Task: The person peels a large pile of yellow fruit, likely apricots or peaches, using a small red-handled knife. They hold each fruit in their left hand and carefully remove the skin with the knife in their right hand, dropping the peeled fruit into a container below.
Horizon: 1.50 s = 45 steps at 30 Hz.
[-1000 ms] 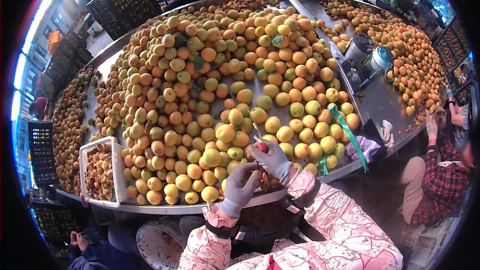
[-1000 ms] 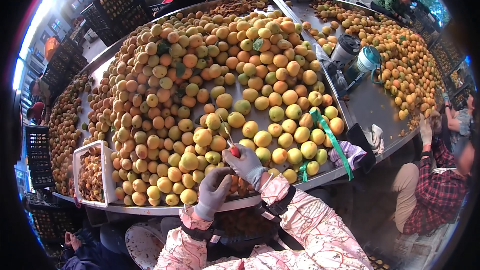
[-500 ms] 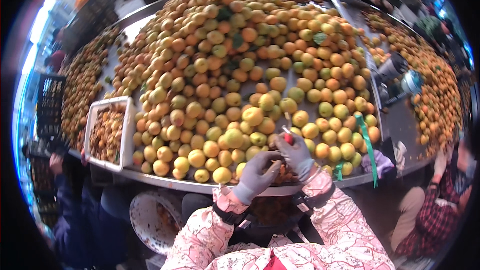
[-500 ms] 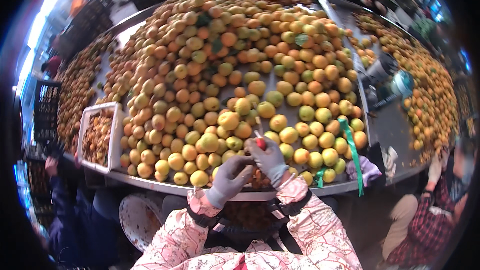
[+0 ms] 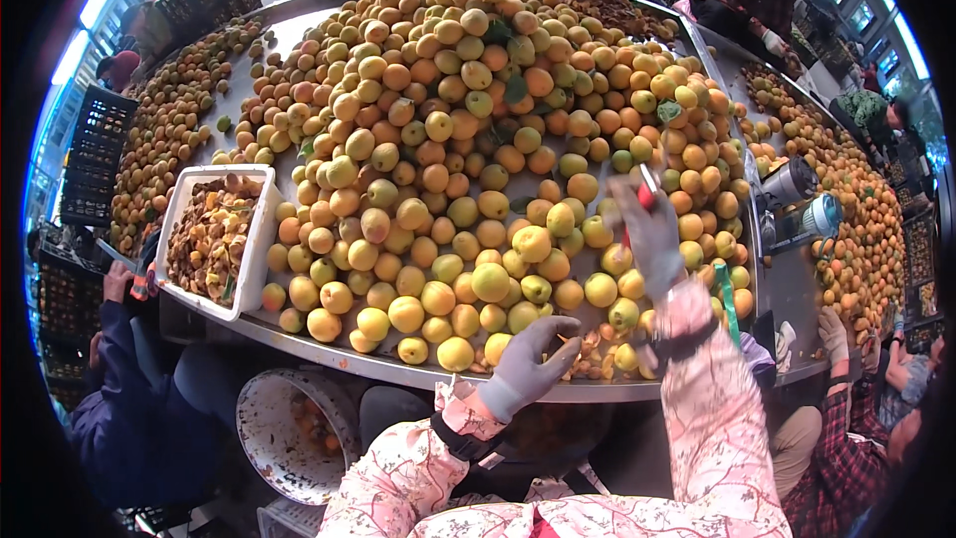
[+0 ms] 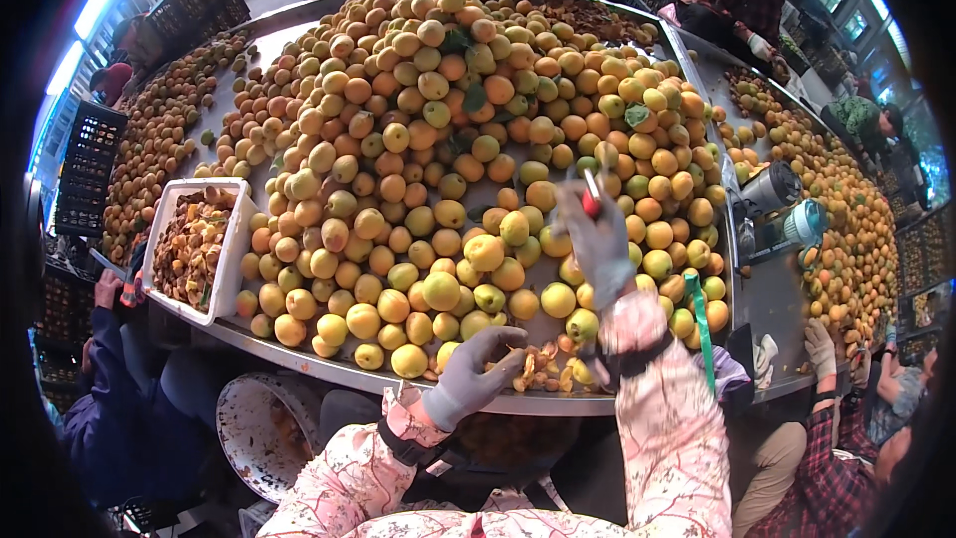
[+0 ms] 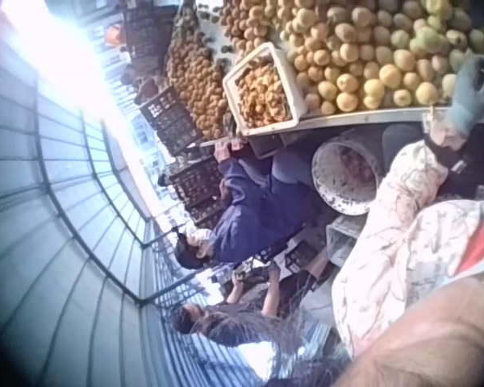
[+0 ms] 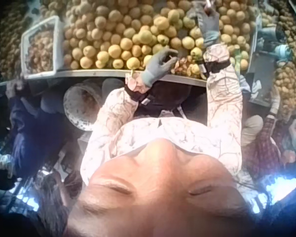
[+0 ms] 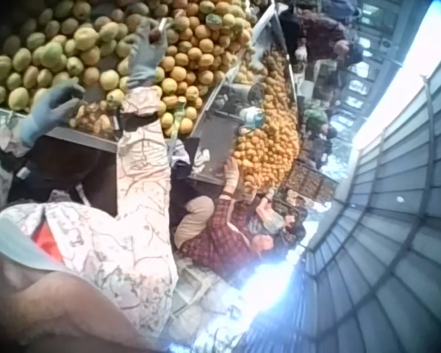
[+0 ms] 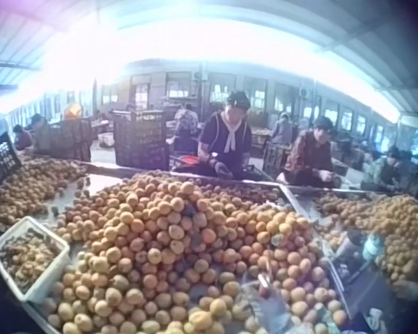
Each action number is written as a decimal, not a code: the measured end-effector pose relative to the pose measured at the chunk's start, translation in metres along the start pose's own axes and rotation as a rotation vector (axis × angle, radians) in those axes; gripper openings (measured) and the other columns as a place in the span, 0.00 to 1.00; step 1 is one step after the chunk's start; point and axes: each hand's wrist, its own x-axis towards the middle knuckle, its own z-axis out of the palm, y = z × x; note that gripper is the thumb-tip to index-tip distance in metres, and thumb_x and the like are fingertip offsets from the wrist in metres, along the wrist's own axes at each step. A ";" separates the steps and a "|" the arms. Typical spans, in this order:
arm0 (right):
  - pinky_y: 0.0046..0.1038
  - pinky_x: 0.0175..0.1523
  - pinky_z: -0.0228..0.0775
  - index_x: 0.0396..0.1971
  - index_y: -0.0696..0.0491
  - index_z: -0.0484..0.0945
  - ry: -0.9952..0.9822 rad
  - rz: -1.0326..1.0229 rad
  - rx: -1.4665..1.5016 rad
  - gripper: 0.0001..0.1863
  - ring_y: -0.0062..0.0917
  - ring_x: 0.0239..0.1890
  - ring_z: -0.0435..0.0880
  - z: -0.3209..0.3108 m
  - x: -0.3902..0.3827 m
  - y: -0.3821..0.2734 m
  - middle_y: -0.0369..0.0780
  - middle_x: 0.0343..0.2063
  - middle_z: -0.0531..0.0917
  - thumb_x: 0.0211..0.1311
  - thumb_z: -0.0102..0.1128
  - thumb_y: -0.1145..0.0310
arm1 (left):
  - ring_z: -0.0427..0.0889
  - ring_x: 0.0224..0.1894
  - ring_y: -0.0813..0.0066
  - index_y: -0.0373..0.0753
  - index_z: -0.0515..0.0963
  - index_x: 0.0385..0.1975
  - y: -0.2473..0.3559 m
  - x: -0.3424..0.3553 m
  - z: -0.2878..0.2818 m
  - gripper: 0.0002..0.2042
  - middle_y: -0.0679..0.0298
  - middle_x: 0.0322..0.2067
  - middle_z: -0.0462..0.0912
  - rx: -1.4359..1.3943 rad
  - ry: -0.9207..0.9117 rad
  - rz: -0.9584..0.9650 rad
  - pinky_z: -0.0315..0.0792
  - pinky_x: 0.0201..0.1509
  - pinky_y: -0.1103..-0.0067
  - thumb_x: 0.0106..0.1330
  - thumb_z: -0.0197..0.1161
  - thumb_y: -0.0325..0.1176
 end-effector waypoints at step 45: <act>0.20 0.40 0.71 0.55 0.54 0.65 -0.235 0.138 -0.030 0.25 0.16 0.37 0.73 0.023 -0.120 0.016 0.34 0.42 0.74 0.61 0.62 0.63 | 0.75 0.51 0.67 0.40 0.55 0.63 0.030 0.013 -0.045 0.28 0.58 0.53 0.67 -0.632 0.014 0.029 0.76 0.53 0.70 0.62 0.56 0.24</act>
